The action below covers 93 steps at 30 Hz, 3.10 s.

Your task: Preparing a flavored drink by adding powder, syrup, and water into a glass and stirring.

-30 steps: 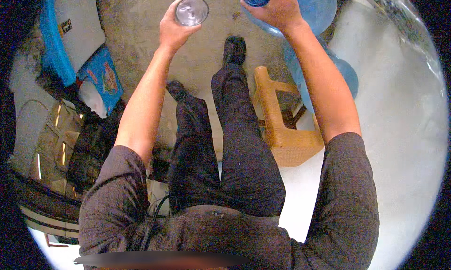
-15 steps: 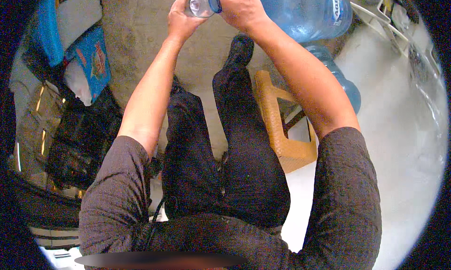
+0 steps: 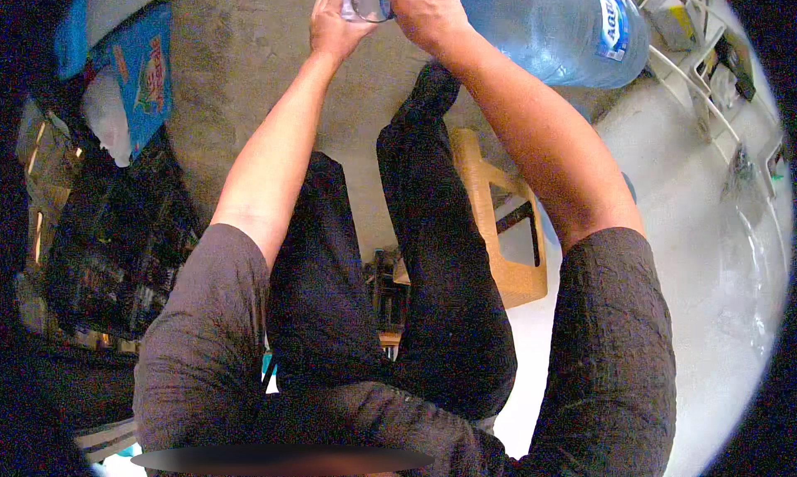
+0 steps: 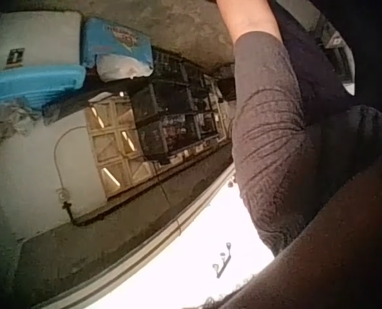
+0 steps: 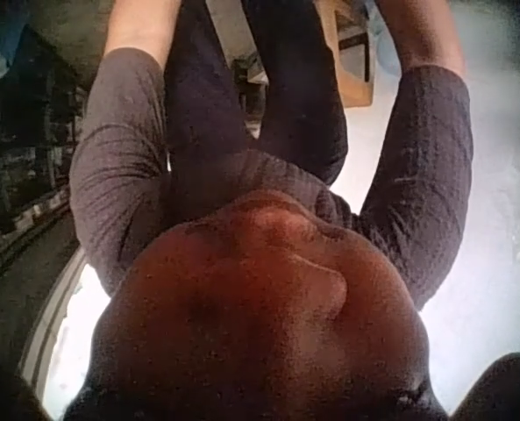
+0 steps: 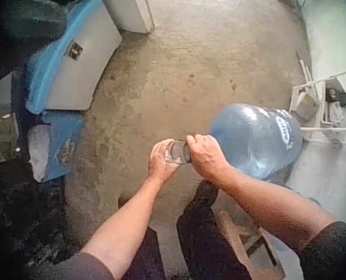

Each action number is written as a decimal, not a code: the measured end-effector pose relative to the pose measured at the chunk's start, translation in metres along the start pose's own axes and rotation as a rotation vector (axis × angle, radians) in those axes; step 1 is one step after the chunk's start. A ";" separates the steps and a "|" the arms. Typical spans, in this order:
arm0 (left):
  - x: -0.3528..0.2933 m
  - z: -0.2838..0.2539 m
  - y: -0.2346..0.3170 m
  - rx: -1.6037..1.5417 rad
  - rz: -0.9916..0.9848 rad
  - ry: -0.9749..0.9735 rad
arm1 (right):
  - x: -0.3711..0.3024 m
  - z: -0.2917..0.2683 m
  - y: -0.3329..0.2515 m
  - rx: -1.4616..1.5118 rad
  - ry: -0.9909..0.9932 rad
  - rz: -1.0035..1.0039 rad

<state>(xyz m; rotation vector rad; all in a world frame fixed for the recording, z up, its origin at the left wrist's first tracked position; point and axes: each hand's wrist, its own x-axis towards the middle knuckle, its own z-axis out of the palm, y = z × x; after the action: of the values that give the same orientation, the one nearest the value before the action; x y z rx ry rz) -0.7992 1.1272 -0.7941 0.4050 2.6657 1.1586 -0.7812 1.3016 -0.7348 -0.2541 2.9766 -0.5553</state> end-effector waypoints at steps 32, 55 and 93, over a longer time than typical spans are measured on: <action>-0.040 0.029 -0.077 -0.022 -0.109 0.045 | 0.008 0.076 -0.018 -0.145 -0.318 -0.060; 0.003 0.038 0.047 -0.499 -0.110 0.215 | -0.040 -0.092 0.039 0.108 0.167 0.199; -0.261 -0.417 0.322 -0.221 -0.124 0.399 | -0.333 -0.247 0.069 0.502 0.375 1.361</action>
<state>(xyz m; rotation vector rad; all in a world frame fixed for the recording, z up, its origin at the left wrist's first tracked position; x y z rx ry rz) -0.6227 0.9672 -0.2564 -0.0360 2.7841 1.6159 -0.4974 1.5120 -0.5077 1.8404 2.3055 -1.0636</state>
